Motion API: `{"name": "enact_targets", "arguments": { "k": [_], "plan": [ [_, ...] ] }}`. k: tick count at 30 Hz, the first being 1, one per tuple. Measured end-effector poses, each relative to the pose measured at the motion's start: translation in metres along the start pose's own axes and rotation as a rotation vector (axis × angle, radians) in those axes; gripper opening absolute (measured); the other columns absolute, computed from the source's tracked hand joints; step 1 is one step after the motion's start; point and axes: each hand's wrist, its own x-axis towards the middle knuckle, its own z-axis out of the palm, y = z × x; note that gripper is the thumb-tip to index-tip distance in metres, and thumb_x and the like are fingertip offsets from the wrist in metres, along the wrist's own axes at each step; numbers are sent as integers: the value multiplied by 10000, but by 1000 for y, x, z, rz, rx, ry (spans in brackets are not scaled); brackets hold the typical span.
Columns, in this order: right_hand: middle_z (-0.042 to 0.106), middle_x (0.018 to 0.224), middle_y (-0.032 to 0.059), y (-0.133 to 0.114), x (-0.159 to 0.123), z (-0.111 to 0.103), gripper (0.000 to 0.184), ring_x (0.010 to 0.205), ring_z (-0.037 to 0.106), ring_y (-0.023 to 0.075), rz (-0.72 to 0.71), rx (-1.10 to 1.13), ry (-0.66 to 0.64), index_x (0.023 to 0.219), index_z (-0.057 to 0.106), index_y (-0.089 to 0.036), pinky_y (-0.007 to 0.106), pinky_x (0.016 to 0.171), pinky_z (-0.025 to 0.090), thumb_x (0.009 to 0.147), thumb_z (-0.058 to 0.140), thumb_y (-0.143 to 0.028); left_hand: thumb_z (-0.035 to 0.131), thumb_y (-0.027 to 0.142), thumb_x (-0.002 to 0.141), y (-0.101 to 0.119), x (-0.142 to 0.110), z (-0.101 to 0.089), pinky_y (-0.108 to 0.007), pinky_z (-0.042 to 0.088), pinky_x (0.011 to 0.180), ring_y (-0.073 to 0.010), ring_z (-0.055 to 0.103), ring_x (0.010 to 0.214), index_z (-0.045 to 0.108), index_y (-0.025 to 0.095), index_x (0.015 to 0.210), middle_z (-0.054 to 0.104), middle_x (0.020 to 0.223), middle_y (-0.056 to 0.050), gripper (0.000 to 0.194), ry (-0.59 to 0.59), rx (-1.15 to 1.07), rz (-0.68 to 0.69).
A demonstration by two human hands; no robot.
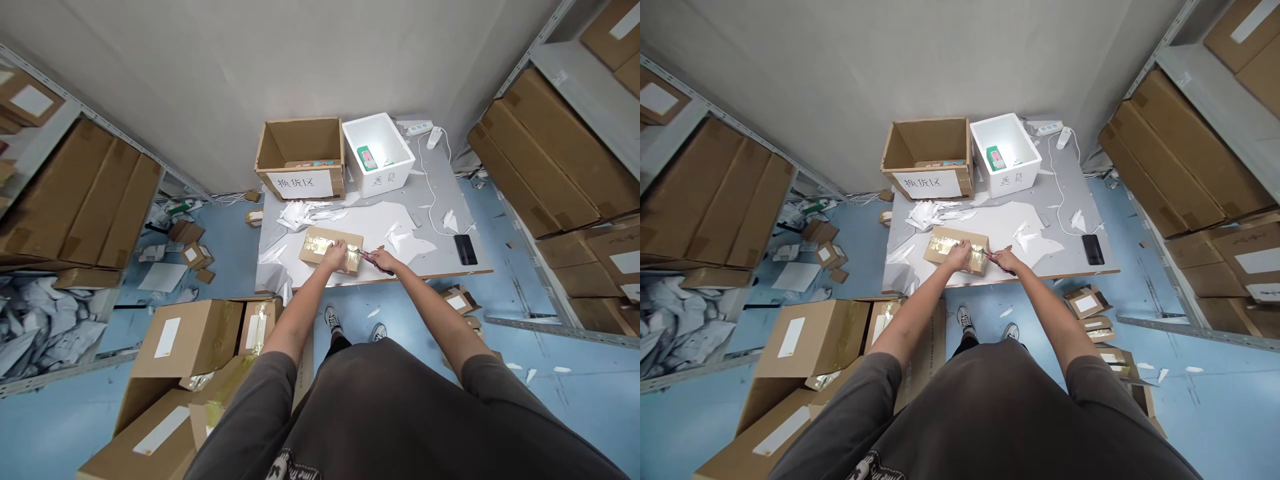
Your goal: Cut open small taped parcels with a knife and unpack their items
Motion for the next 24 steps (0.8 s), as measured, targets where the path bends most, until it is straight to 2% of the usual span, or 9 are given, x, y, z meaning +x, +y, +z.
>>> {"name": "enact_targets", "arguments": {
  "k": [3,6,10,14,19,24],
  "plan": [
    [648,784,30,0,-2,-7,324,683,605,167,-82,-252,75,936,643,-209,228,630,393,1125,470,-407,1062,390,471,1,1,-1,-486,402,1201,-441,487,1498,464,207,1380,527,1559,-232,1104,6,-10,3],
    [708,1008,91,-2,-3,-14,332,914,646,203,-138,-437,135,1007,703,-208,231,700,377,1129,452,-387,1072,371,456,2,3,-1,-482,417,1181,-444,503,1476,482,198,1329,551,1515,-231,1068,3,-13,-14],
    [729,1082,107,-5,-4,-6,370,986,655,226,-105,-464,124,1113,725,-216,243,712,370,1144,406,-400,1073,332,446,3,3,-2,-456,463,1127,-422,552,1418,480,205,1326,586,1465,-209,1069,14,-29,-16],
    [751,1120,111,-3,-5,10,396,1015,674,247,-23,-441,186,1147,732,-229,259,708,375,1152,380,-412,1079,330,439,2,3,-1,-444,445,1149,-436,526,1451,475,182,1338,578,1476,-233,1093,5,-74,-43],
    [753,1082,109,-3,1,10,351,974,683,243,-17,-427,180,1116,726,-217,262,700,383,1139,423,-392,1077,340,475,1,2,0,-426,438,1156,-421,505,1466,509,189,1267,608,1432,-200,986,18,-102,-16],
    [680,766,23,2,0,3,378,637,626,174,-23,-282,77,1002,687,-218,248,641,408,1143,394,-411,1081,359,463,-1,2,2,-431,458,1135,-426,531,1432,532,197,1224,583,1455,-204,952,31,-85,7]
  ]
}}
